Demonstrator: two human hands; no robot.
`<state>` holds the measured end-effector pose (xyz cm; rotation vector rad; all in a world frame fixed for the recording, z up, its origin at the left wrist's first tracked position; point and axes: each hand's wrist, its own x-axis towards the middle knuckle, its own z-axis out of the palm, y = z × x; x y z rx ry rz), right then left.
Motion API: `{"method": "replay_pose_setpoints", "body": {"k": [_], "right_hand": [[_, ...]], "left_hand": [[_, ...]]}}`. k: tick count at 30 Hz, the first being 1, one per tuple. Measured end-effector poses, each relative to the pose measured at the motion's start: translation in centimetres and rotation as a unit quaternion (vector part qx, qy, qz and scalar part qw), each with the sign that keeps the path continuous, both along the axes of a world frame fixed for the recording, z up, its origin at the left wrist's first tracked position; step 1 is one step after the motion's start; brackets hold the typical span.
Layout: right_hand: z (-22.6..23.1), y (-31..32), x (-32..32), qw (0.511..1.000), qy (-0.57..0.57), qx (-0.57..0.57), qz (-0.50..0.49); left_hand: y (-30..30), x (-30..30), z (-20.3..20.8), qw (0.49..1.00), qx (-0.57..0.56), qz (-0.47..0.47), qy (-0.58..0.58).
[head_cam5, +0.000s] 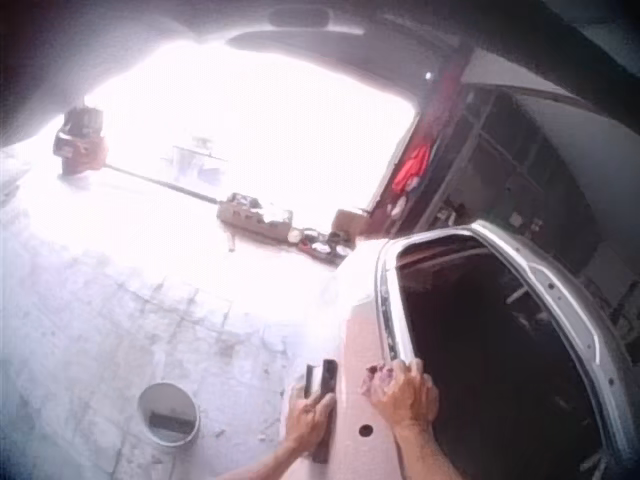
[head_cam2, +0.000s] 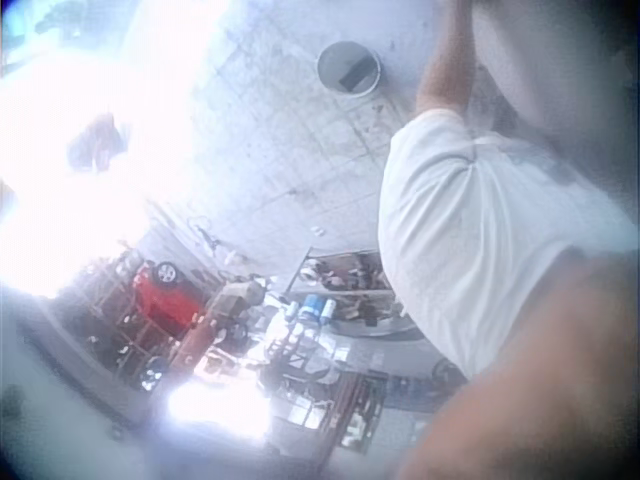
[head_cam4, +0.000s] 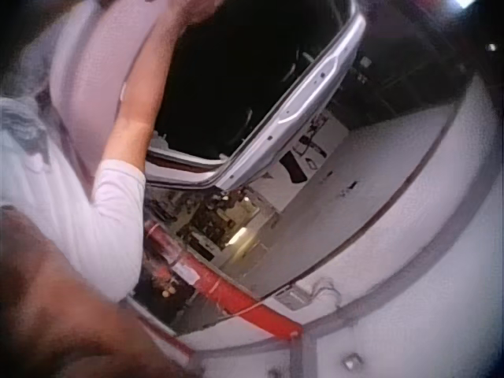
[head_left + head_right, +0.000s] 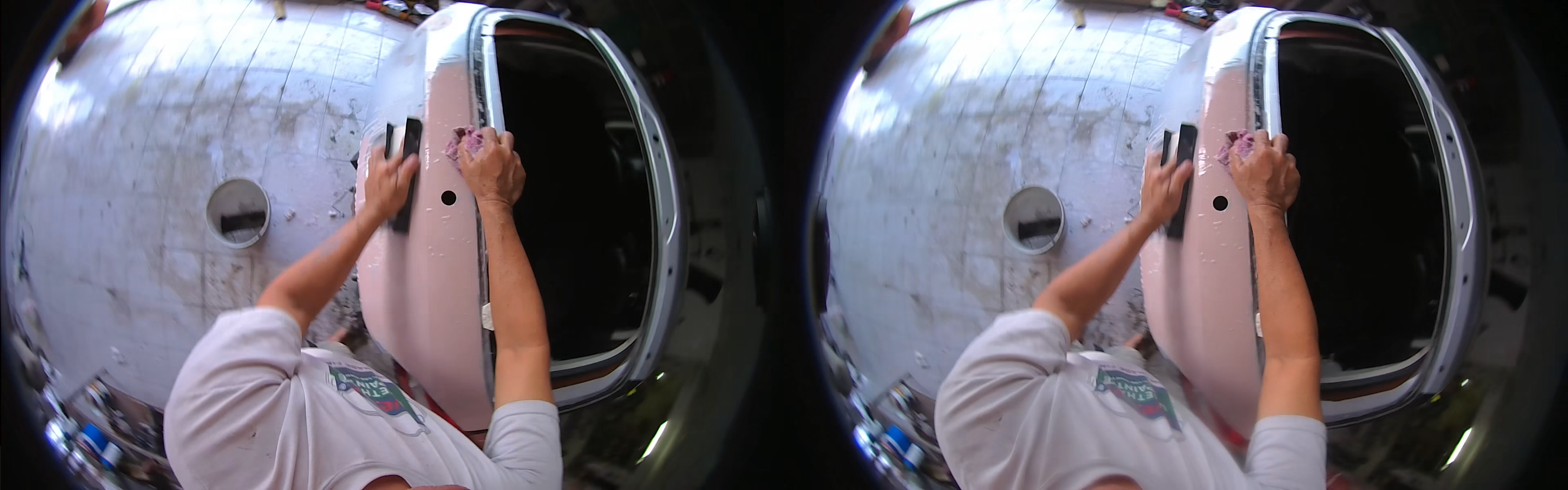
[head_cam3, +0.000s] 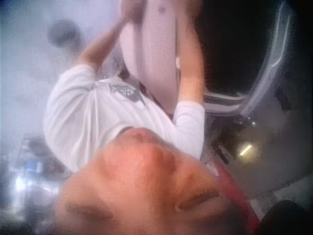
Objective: The person sands the surface of a pink car trunk lid using a sanding block and a cloth. They repeatedly rub the surface, wipe away dust, and check the smoothness by hand.
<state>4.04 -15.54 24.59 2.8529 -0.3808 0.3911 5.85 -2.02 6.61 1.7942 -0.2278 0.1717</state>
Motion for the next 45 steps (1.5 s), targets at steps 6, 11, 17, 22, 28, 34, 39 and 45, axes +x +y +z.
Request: {"method": "replay_pose_setpoints", "body": {"k": [6,11,17,22,28,34,39,45], "right_hand": [[-0.6,0.3,-0.1,1.000,0.002,-0.015,0.009],[-0.5,-0.7,0.4,0.999,-0.029,-0.028,0.037],[-0.2,0.4,0.5,0.998,-0.020,-0.039,0.051],[-0.6,-0.9,-1.3,0.999,0.012,-0.028,0.036],[1.5,2.7,0.4,0.998,0.040,-0.023,0.036],[0.2,0.7,-0.3,1.000,0.024,-0.015,0.003],[0.6,0.7,0.0,1.000,0.015,-0.013,0.008],[0.4,0.7,0.0,0.999,0.019,-0.029,0.012]], "left_hand": [[0.3,-2.2,3.0,0.990,0.007,0.044,0.131],[-1.2,-3.8,-0.4,0.996,-0.053,0.061,0.042],[0.5,7.1,0.1,0.985,0.031,0.080,0.148],[-0.9,-7.2,0.4,0.999,0.028,0.025,-0.016],[0.7,7.9,-3.2,0.989,0.047,0.015,0.138],[-2.2,-3.5,1.3,0.997,-0.018,0.068,0.013],[-0.8,-1.2,1.3,0.999,-0.035,0.022,0.022],[-0.6,1.5,2.7,0.988,0.033,0.059,0.138]]}}
